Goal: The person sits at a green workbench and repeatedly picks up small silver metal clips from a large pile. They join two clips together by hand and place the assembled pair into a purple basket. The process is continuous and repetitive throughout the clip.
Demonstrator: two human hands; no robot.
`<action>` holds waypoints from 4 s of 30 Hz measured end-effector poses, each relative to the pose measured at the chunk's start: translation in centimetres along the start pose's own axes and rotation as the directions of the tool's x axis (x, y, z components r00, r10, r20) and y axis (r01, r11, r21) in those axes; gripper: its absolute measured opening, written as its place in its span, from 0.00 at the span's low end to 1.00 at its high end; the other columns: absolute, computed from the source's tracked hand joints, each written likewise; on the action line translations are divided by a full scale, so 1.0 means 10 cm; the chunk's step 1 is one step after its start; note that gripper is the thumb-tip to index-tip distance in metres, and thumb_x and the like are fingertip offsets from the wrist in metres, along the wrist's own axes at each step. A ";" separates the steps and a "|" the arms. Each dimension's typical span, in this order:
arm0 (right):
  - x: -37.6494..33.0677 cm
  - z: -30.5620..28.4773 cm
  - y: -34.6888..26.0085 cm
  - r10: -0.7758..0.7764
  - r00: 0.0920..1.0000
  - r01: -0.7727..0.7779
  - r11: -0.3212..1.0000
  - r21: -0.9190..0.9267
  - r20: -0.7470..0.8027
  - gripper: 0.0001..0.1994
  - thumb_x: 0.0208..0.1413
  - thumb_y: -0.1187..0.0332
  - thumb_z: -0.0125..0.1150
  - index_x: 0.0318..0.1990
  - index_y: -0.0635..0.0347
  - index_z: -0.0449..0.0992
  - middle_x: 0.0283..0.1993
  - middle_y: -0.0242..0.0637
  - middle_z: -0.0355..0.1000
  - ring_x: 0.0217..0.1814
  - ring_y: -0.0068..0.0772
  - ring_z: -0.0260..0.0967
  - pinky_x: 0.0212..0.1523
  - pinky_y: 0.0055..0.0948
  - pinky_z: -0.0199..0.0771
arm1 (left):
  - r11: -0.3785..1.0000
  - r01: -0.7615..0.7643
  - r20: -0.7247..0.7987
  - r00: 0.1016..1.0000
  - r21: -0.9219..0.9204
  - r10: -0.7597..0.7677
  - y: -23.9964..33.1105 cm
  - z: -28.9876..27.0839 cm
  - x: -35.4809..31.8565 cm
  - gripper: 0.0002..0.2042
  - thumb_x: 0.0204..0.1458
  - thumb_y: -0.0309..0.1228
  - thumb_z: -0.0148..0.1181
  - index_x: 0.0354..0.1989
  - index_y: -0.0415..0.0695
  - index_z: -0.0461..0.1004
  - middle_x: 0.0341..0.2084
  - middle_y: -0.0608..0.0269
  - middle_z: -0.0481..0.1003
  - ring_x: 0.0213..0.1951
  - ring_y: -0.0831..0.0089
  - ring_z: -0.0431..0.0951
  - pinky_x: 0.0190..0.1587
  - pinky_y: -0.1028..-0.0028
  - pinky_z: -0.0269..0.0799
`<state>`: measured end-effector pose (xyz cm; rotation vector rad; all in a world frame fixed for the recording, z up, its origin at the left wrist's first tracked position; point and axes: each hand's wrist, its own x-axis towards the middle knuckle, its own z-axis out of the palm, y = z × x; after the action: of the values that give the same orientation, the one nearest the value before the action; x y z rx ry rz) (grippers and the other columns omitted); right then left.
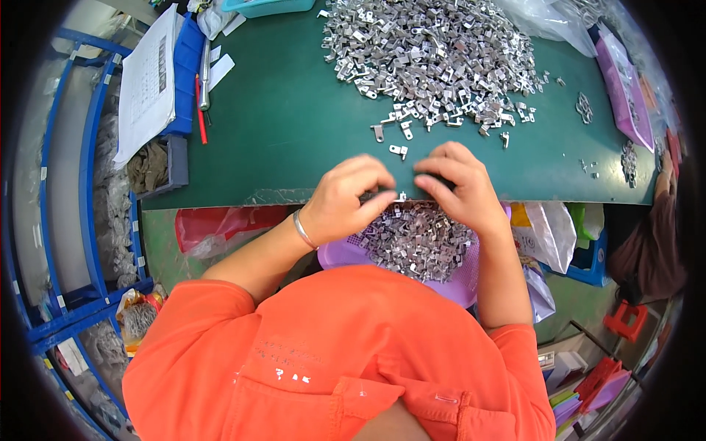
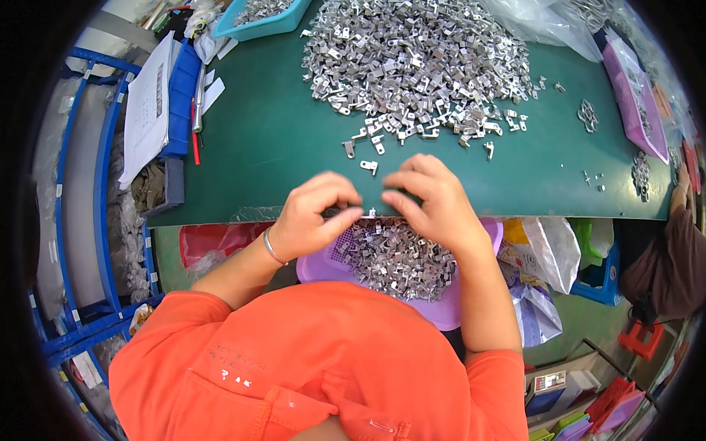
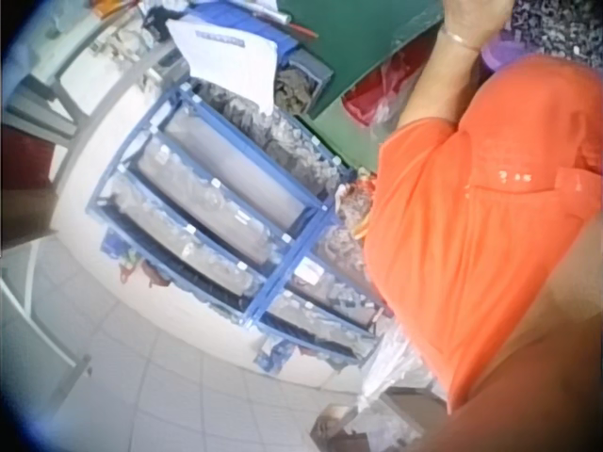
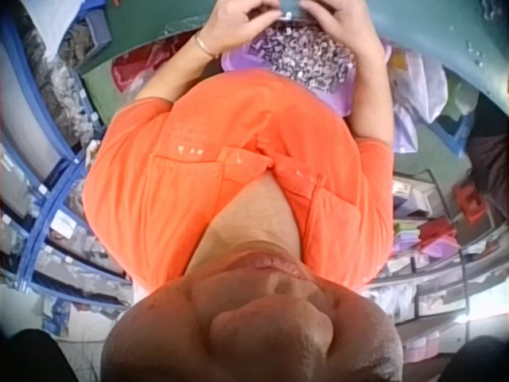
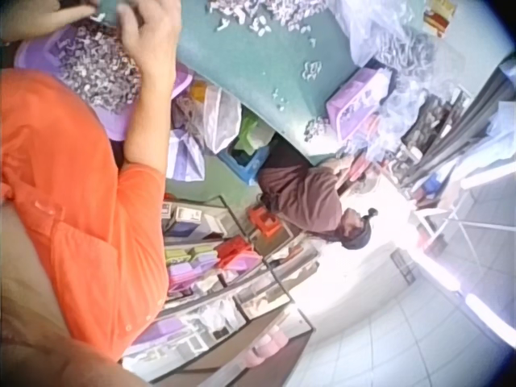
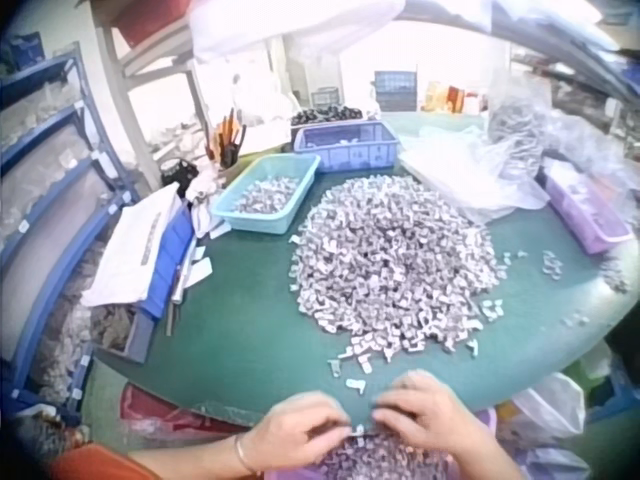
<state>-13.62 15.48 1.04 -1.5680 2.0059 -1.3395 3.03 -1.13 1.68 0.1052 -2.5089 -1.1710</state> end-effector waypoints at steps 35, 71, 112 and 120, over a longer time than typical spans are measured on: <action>-0.30 -0.03 0.05 0.029 0.961 -0.086 0.977 -0.197 -0.276 0.13 0.50 0.73 0.67 0.45 0.59 0.80 0.40 0.40 0.73 0.43 0.42 0.71 0.44 0.35 0.71 | 0.614 0.478 0.265 0.873 -0.628 -0.410 -0.04 0.11 0.16 0.06 0.58 0.18 0.56 0.42 0.36 0.77 0.37 0.64 0.78 0.36 0.80 0.78 0.42 0.78 0.76; -0.20 -0.30 -0.16 0.083 0.987 -0.074 0.995 -0.068 0.135 0.12 0.49 0.77 0.65 0.43 0.63 0.79 0.47 0.44 0.75 0.52 0.47 0.72 0.54 0.40 0.71 | 0.973 0.172 0.175 0.974 -0.155 -0.144 0.16 0.03 0.14 0.11 0.53 0.23 0.62 0.45 0.40 0.74 0.40 0.60 0.75 0.41 0.69 0.77 0.42 0.72 0.76; -0.27 0.10 -0.02 0.005 0.972 -0.063 0.967 -0.245 -0.233 0.09 0.48 0.76 0.66 0.37 0.61 0.78 0.34 0.36 0.72 0.38 0.43 0.68 0.40 0.38 0.69 | 0.947 -0.146 -0.110 0.977 0.286 0.183 0.01 0.42 0.42 0.09 0.43 0.22 0.68 0.34 0.43 0.78 0.37 0.61 0.74 0.40 0.61 0.73 0.44 0.65 0.67; -0.13 0.00 0.04 -0.045 0.915 -0.092 0.944 -0.315 -0.401 0.11 0.48 0.76 0.68 0.41 0.58 0.81 0.39 0.38 0.73 0.41 0.44 0.69 0.43 0.37 0.71 | 0.946 -0.311 0.129 0.938 -0.095 0.322 0.14 0.31 0.20 0.06 0.45 0.27 0.69 0.28 0.43 0.76 0.27 0.61 0.77 0.32 0.62 0.76 0.38 0.66 0.71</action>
<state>-13.35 16.64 0.29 -1.4746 2.6085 -1.4763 0.17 1.63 1.48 -0.4023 -2.4775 -1.1666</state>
